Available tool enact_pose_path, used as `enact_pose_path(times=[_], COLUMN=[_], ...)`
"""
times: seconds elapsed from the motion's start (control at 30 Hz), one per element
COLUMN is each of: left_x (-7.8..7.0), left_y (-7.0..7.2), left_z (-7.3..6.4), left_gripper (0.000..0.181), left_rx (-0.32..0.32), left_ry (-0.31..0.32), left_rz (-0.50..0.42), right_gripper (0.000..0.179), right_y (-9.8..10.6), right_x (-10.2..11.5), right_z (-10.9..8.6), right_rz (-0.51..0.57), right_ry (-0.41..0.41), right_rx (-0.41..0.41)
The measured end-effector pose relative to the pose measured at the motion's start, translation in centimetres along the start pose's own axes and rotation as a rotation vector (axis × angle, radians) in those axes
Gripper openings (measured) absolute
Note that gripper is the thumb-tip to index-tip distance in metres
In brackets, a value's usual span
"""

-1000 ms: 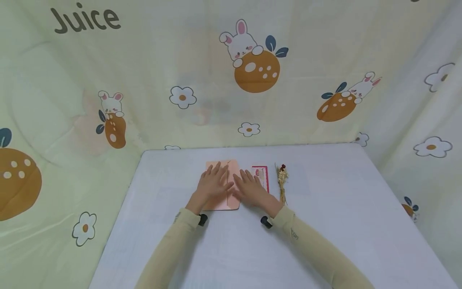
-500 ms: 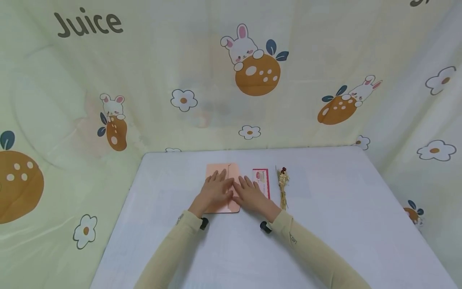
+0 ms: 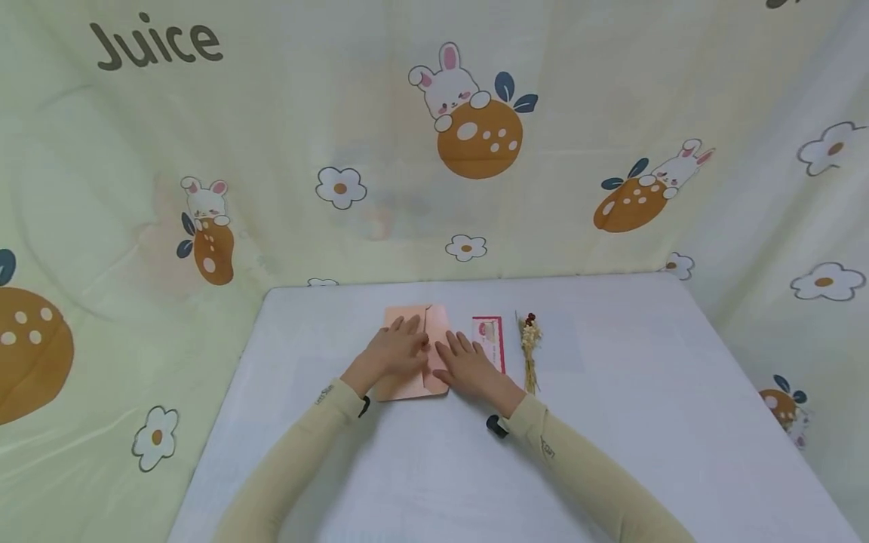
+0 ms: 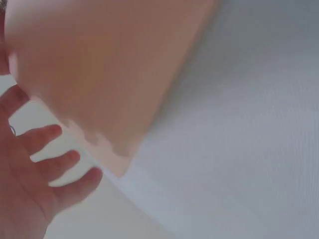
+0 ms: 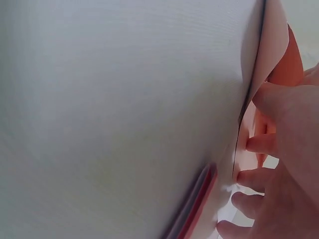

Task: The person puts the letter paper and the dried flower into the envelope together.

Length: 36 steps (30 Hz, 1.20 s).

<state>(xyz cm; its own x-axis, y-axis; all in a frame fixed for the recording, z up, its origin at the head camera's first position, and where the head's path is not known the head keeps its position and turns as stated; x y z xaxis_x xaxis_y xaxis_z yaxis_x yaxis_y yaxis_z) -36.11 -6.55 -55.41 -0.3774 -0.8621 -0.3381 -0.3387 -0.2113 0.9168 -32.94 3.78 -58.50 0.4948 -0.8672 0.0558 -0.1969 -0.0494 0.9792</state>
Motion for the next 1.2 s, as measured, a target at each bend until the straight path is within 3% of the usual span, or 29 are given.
enact_pose_path(times=[0.13,0.3,0.43,0.6,1.2], left_x=[0.4,1.0,1.5,1.5,1.8], left_y=[0.2,-0.1,0.0,0.1,-0.7], left_z=[-0.4,-1.2,-1.5,-1.5,-1.2], left_gripper=[0.058,0.1,0.121,0.127,0.122], left_rx=[0.058,0.151,0.177,0.169,0.198], left_ry=[-0.008,-0.013,-0.038,-0.063,-0.018], left_rz=[-0.063,-0.15,-0.164,-0.175,-0.107], right_gripper=[0.067,0.067,0.067,0.067,0.068], right_y=[-0.1,-0.1,0.0,0.2,1.2], right_x=[0.0,0.1,0.1,0.0,-0.5], right_z=[0.1,0.2,0.2,0.1,-0.7], right_rz=[-0.026,-0.023,-0.019,-0.021,0.069], right_ry=[-0.004,0.002,0.004,0.005,0.031], right_rx=[0.008,-0.005,-0.01,-0.018,-0.091])
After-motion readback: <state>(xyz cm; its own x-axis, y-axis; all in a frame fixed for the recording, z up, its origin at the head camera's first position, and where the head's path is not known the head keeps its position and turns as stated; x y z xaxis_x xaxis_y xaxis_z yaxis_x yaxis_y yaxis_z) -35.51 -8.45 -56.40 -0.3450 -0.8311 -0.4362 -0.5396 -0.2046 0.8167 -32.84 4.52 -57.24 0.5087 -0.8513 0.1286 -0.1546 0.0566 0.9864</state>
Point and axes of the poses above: each hand's wrist, its own z-axis towards the middle knuckle, its own y-axis out of the back of the hand, x = y × z, the point moved 10 cm from there along z, towards the middle knuckle, and after that the axes turned 13 degrees about -z, right-handed, at the moved point
